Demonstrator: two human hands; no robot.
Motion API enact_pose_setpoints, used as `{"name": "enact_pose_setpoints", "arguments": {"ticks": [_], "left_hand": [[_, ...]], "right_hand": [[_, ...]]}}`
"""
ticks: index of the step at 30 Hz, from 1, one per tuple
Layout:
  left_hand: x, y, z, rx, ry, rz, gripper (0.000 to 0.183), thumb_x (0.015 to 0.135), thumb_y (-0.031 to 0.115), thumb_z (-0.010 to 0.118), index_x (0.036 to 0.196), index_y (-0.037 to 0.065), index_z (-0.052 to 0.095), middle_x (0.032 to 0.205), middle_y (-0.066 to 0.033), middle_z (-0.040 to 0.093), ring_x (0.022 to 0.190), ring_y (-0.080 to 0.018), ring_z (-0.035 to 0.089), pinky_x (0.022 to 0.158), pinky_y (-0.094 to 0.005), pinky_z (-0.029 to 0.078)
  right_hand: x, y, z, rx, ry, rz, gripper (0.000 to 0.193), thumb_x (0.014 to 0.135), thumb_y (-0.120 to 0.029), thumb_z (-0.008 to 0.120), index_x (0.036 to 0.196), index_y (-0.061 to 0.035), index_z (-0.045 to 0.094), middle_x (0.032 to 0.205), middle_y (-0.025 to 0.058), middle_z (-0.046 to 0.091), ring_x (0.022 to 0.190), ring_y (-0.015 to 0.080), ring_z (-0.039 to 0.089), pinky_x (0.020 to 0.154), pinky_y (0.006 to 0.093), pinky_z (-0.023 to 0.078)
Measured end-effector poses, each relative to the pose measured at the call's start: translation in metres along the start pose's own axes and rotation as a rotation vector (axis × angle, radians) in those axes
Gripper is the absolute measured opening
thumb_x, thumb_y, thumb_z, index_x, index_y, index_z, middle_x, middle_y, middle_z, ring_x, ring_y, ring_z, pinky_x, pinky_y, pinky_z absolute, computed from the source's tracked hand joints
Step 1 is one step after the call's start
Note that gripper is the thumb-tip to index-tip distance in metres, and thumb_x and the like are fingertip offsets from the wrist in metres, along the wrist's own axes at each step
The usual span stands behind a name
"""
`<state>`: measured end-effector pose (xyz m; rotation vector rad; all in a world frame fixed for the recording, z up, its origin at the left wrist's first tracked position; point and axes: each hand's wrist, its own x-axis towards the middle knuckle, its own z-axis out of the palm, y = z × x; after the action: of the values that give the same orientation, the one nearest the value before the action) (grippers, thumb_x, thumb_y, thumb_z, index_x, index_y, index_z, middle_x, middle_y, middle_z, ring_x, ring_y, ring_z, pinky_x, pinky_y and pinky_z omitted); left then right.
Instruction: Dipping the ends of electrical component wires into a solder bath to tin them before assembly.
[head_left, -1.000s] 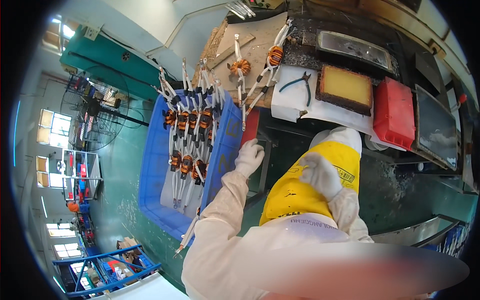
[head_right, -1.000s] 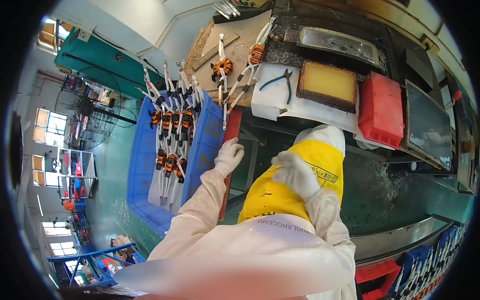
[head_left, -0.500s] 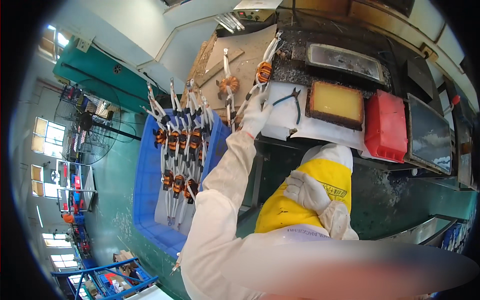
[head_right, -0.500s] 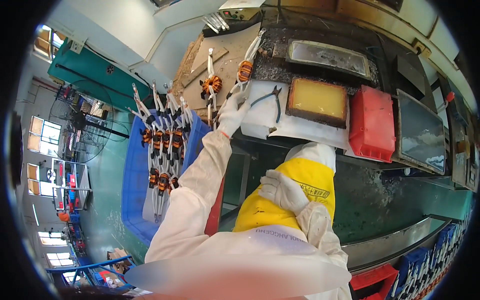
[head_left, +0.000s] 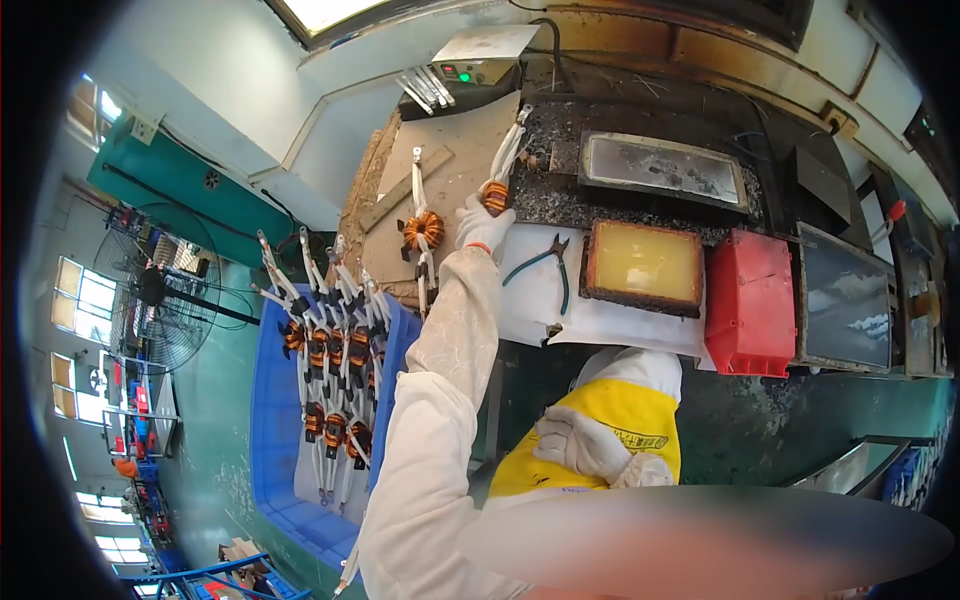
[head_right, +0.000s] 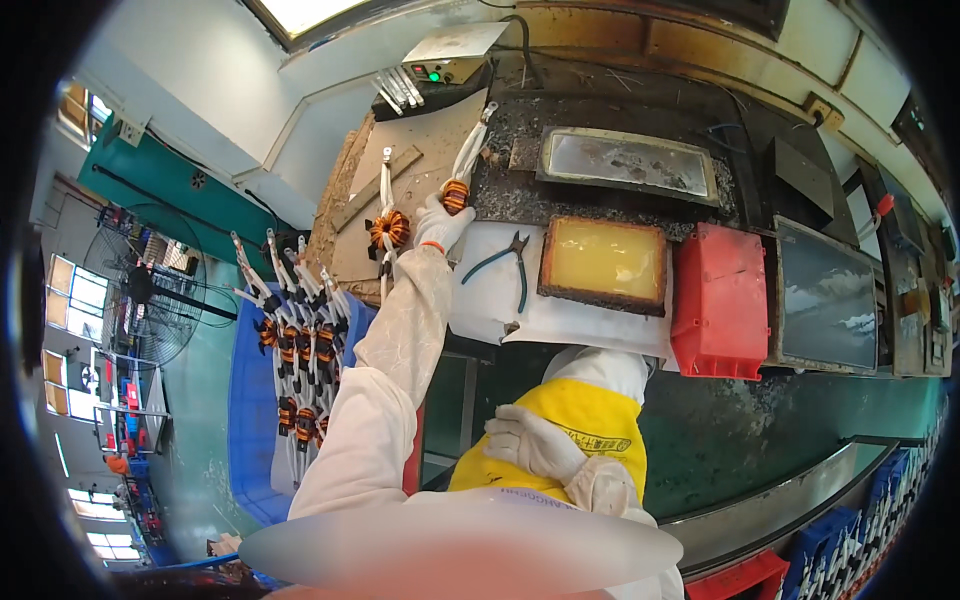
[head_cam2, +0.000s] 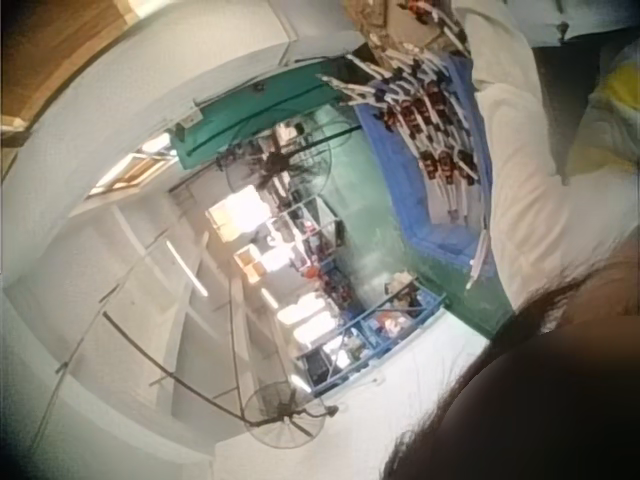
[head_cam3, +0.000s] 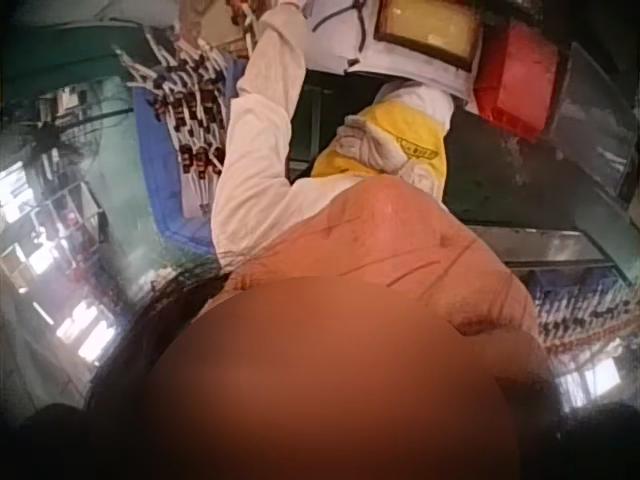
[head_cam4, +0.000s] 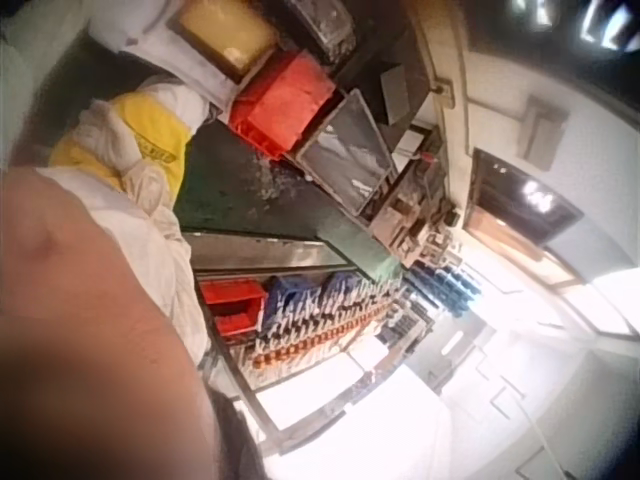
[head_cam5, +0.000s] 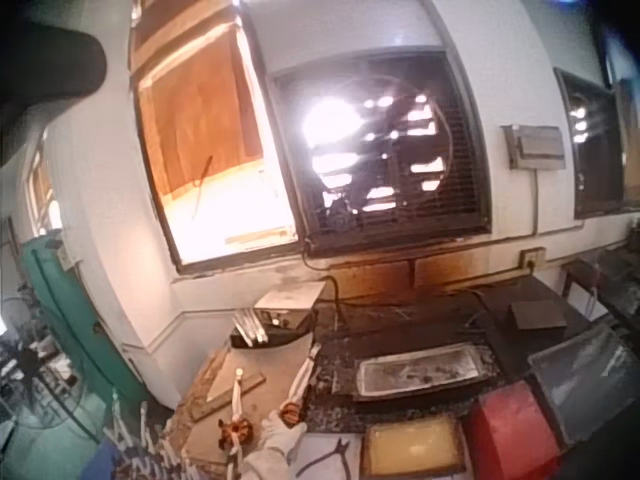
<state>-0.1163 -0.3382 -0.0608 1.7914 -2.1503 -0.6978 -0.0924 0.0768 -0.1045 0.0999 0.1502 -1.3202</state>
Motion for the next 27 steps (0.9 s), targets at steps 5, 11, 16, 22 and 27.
{"name": "enact_pose_setpoints", "arguments": {"ticks": [5,11,16,22,27], "left_hand": [[0.009,0.002,0.008,-0.024,0.008,0.003,0.081,0.074,0.049,0.078,0.143,0.022,0.045,0.133,-0.0220,0.051,0.117,-0.0423,0.061,0.098,-0.0490,0.049],[0.030,-0.039,-0.003,-0.247,0.107,0.101,0.076,0.073,0.050,0.078,0.132,0.008,0.058,0.118,-0.0249,0.062,0.108,-0.0413,0.064,0.094,-0.0483,0.049],[0.011,-0.017,-0.029,-0.945,-0.037,0.133,0.052,0.081,0.024,0.082,0.121,-0.001,0.058,0.093,-0.0049,0.065,0.073,-0.0108,0.062,0.068,-0.0254,0.052],[-0.029,0.009,-0.076,-1.085,-0.144,0.115,0.044,0.085,0.020,0.079,0.120,0.001,0.058,0.092,-0.0024,0.064,0.069,-0.0090,0.059,0.061,-0.0254,0.054],[-0.080,0.052,-0.087,-1.076,-0.327,0.133,0.044,0.086,0.018,0.078,0.123,0.005,0.057,0.089,-0.0021,0.063,0.071,-0.0093,0.061,0.054,-0.0278,0.054]], "right_hand": [[0.003,-0.003,-0.001,0.062,-0.053,0.010,0.043,0.107,-0.033,0.051,0.139,-0.0039,0.052,0.134,0.0185,0.062,0.120,0.0375,0.062,0.113,0.0521,0.043],[0.006,-0.002,-0.001,0.108,-0.047,0.070,0.040,0.106,-0.031,0.055,0.136,-0.0041,0.053,0.132,0.0194,0.062,0.118,0.0366,0.063,0.109,0.0507,0.046],[0.004,-0.004,0.005,0.106,-0.002,0.042,0.035,0.105,-0.028,0.057,0.131,-0.0041,0.056,0.129,0.0191,0.063,0.110,0.0334,0.065,0.109,0.0503,0.047],[0.003,-0.001,-0.001,0.102,-0.038,0.038,0.035,0.106,-0.027,0.056,0.132,-0.0038,0.055,0.129,0.0185,0.062,0.110,0.0316,0.064,0.110,0.0510,0.046],[-0.003,0.003,-0.001,0.075,-0.011,-0.009,0.038,0.106,-0.028,0.055,0.135,-0.0036,0.052,0.129,0.0183,0.061,0.114,0.0328,0.064,0.110,0.0512,0.046]]}}
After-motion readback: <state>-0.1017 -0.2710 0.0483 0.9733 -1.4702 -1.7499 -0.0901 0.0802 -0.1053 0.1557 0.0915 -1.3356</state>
